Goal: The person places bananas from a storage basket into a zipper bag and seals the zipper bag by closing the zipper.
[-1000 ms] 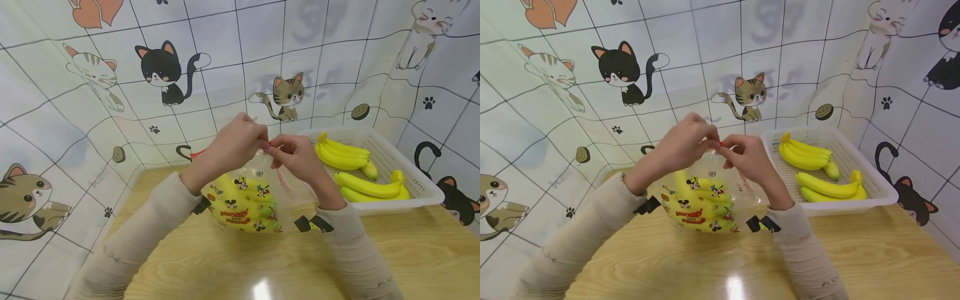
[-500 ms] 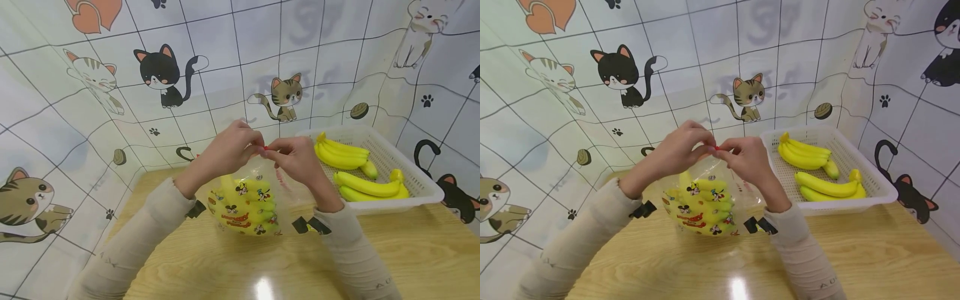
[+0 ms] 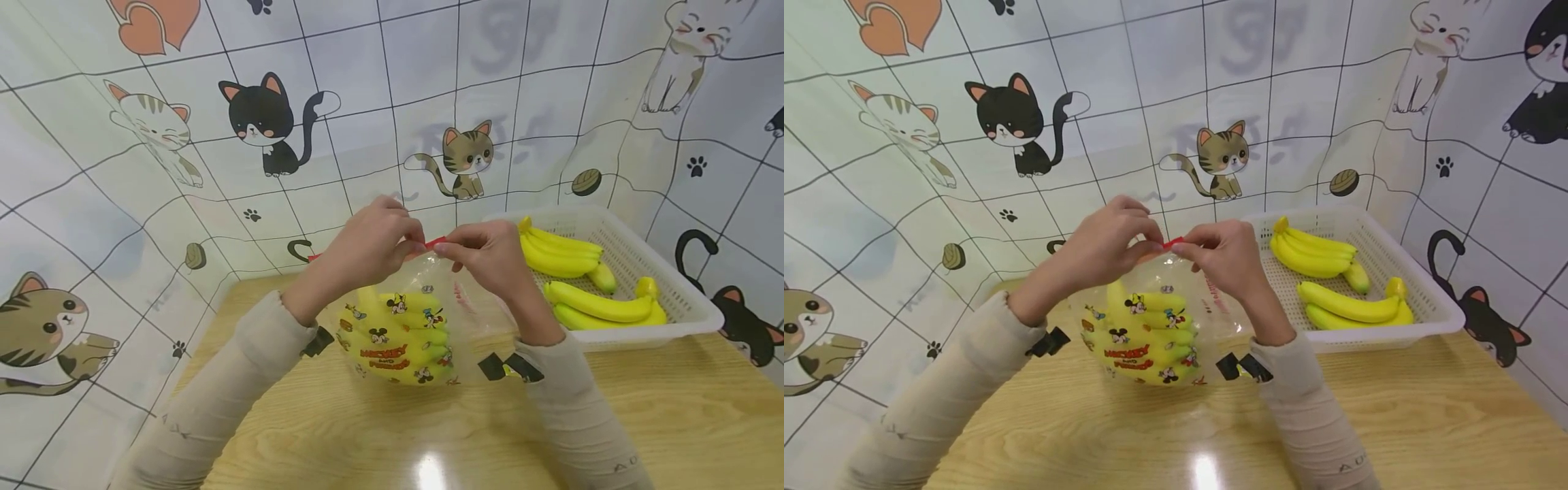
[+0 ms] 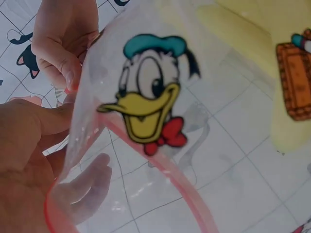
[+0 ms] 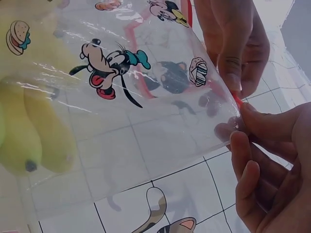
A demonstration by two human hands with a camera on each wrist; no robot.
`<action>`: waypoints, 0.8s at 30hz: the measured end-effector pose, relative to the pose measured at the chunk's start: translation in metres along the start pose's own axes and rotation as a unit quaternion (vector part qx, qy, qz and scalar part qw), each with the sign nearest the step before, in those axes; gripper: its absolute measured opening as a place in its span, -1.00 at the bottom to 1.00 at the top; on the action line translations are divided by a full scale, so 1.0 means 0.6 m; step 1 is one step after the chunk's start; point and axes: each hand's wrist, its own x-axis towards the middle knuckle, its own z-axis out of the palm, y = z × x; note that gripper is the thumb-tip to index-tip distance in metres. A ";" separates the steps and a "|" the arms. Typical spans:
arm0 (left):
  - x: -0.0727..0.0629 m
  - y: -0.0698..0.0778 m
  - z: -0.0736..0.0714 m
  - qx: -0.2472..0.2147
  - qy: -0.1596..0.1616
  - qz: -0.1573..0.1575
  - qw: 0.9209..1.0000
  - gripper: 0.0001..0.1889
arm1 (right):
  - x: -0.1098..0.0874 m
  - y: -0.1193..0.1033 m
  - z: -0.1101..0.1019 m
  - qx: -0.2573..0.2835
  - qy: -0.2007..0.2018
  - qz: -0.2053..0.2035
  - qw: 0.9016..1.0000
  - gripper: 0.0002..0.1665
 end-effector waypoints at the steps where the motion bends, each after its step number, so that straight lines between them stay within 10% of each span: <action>1: -0.001 -0.002 0.000 -0.003 -0.002 -0.001 1.000 -0.90 | 0.001 0.001 -0.001 0.002 -0.001 0.006 1.000 -0.90; 24: -0.022 -0.051 -0.005 -0.022 -0.059 -0.034 0.997 -0.90 | 0.003 0.008 -0.027 -0.005 -0.039 0.030 0.999 -0.90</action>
